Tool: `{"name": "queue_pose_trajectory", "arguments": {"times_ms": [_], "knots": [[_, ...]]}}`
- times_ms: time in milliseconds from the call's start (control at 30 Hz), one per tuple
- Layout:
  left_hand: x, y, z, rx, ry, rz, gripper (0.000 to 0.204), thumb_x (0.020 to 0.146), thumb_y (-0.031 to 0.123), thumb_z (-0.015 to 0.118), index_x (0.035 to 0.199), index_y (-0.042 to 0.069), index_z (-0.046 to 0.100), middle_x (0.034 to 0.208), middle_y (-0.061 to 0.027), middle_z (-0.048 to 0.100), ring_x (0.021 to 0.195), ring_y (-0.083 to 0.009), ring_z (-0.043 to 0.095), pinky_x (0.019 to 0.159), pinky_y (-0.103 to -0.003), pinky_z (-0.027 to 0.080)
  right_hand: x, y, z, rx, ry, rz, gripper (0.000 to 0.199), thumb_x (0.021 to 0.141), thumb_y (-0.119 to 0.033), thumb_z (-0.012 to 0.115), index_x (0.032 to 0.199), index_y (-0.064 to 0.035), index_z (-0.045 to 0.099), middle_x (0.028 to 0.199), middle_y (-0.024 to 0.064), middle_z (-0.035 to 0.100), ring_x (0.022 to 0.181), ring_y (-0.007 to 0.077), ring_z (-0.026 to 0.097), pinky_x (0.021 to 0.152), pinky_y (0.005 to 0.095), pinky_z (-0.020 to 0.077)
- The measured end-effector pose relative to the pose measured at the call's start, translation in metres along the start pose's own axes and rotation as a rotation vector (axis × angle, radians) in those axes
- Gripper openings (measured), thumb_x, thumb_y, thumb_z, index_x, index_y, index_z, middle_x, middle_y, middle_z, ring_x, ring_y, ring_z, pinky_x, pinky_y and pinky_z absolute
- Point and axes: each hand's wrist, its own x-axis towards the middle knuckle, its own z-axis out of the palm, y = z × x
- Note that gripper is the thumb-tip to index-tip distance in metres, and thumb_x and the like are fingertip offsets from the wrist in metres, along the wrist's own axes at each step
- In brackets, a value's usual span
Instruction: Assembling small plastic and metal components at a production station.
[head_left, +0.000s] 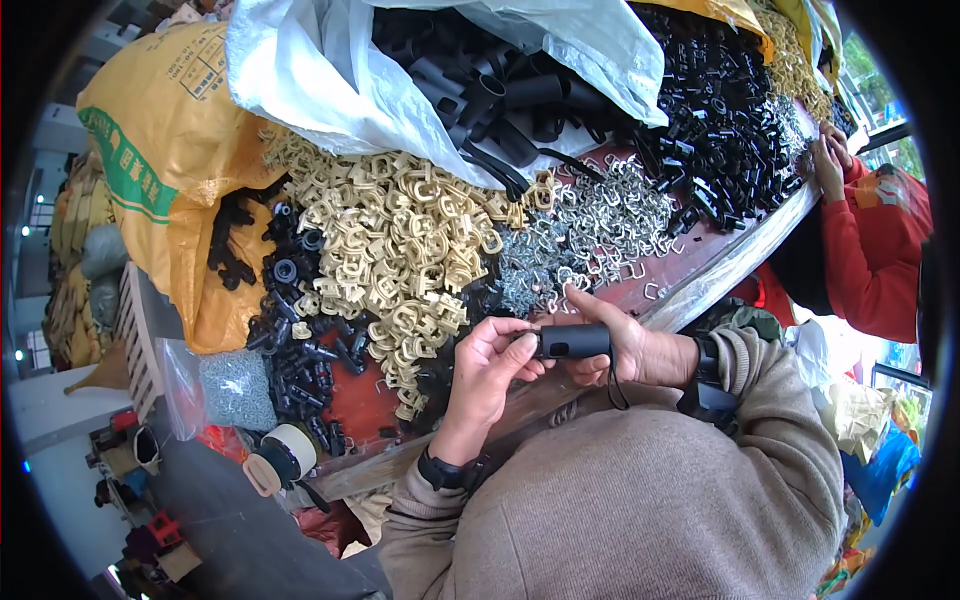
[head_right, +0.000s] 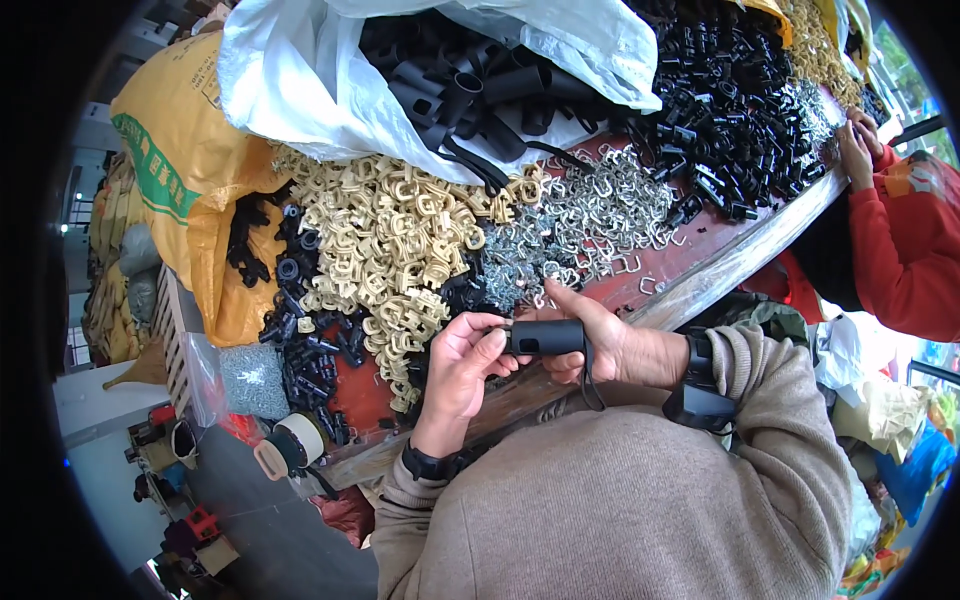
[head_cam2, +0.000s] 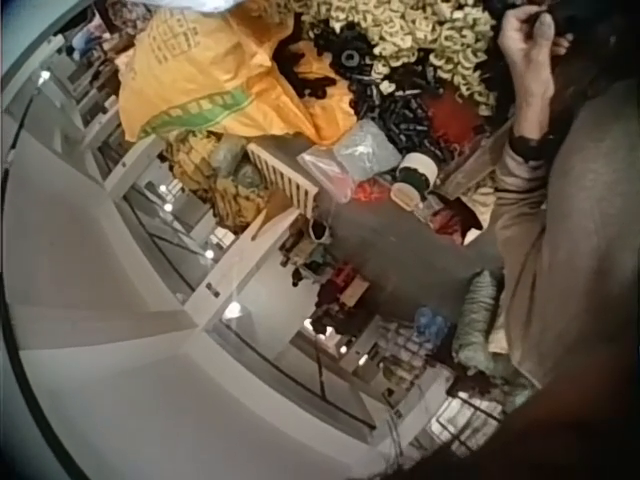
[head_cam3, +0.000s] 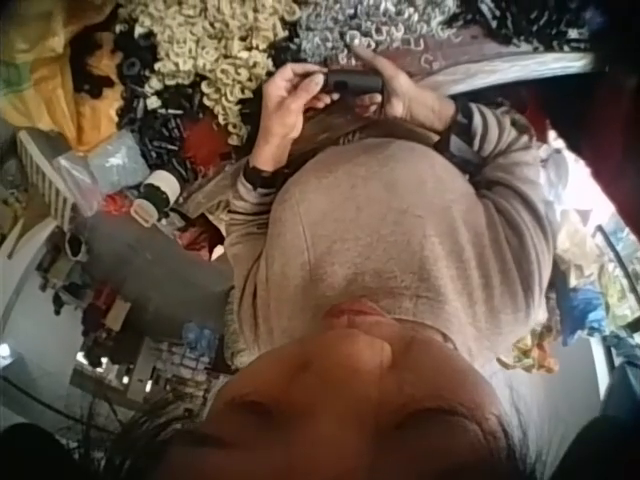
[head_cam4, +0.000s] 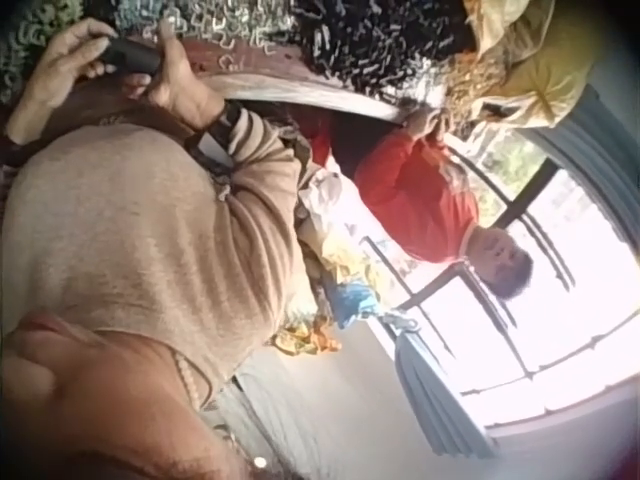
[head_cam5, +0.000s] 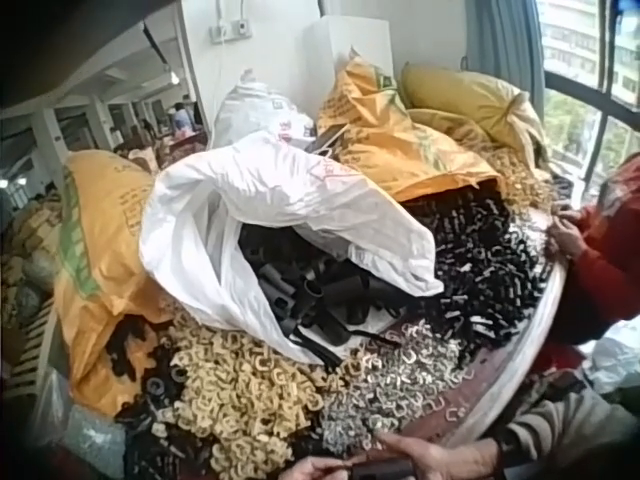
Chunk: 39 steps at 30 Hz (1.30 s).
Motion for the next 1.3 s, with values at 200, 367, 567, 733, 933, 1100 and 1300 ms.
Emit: {"name": "queue_pose_trajectory", "arguments": {"times_ms": [200,367,567,733,933,1100,1300], "knots": [[-0.003,0.001,-0.001,0.166,-0.045,0.018,0.019,0.078,0.014,0.055,0.09,0.0,0.049,0.071,-0.0077,0.056,0.056,-0.0105,0.054,0.049,-0.019,0.044,0.001,0.008,-0.002,0.002,0.057,-0.039,0.054,0.079,-0.056,0.031,0.099,-0.0077,0.047,0.073,0.011,0.054,0.041,0.011,0.039,0.037,0.0216,0.0311],[0.002,-0.004,-0.005,0.122,-0.026,0.04,0.018,0.079,0.015,0.055,0.091,0.002,0.049,0.068,-0.0046,0.054,0.054,-0.0098,0.053,0.049,-0.019,0.043,0.003,0.002,0.016,-0.243,0.085,-0.242,0.056,0.079,-0.056,0.03,0.095,-0.0061,0.05,0.07,0.0089,0.053,0.051,0.0155,0.045,0.046,0.0248,0.0379],[0.003,-0.003,-0.003,0.082,-0.036,0.021,0.018,0.079,0.015,0.055,0.091,0.003,0.049,0.071,-0.004,0.054,0.056,-0.0094,0.053,0.05,-0.019,0.043,0.001,-0.008,0.019,-0.848,0.292,-0.851,0.054,0.08,-0.051,0.036,0.1,-0.0025,0.048,0.089,0.0097,0.052,0.079,0.0196,0.05,0.072,0.0301,0.04],[0.008,-0.012,-0.003,0.002,-0.108,-0.055,0.019,0.079,0.016,0.055,0.091,0.003,0.05,0.073,-0.0029,0.054,0.056,-0.0091,0.053,0.05,-0.019,0.043,-0.018,-0.027,0.021,-1.502,-0.091,-1.171,0.052,0.079,-0.043,0.046,0.109,-0.0002,0.043,0.103,0.0127,0.046,0.096,0.0235,0.043,0.083,0.0337,0.0333],[0.009,-0.021,-0.008,-0.008,-0.117,-0.097,0.022,0.078,0.015,0.056,0.095,0.003,0.049,0.074,-0.0025,0.055,0.056,-0.0093,0.054,0.05,-0.018,0.043,-0.022,-0.025,0.033,-1.831,-0.448,-1.014,0.058,0.074,-0.034,0.056,0.116,0.0005,0.037,0.109,0.0169,0.041,0.103,0.0299,0.04,0.087,0.0385,0.0299],[0.011,-0.027,-0.011,-0.045,-0.102,-0.114,0.024,0.077,0.012,0.057,0.098,0.003,0.048,0.075,-0.0028,0.055,0.056,-0.0099,0.054,0.05,-0.018,0.043,-0.02,-0.022,0.032,-1.863,-0.502,-1.016,0.06,0.072,-0.031,0.059,0.117,0.0003,0.036,0.111,0.0184,0.04,0.105,0.0316,0.039,0.088,0.0396,0.0296],[0.011,-0.029,-0.009,-0.101,-0.148,-0.104,0.029,0.076,0.009,0.056,0.102,0.003,0.047,0.077,-0.0027,0.055,0.057,-0.0096,0.054,0.05,-0.019,0.043,-0.026,-0.016,0.035,-1.976,-0.473,-0.967,0.061,0.071,-0.03,0.06,0.118,0.0003,0.035,0.112,0.019,0.04,0.103,0.0331,0.04,0.087,0.0385,0.0323]]}}
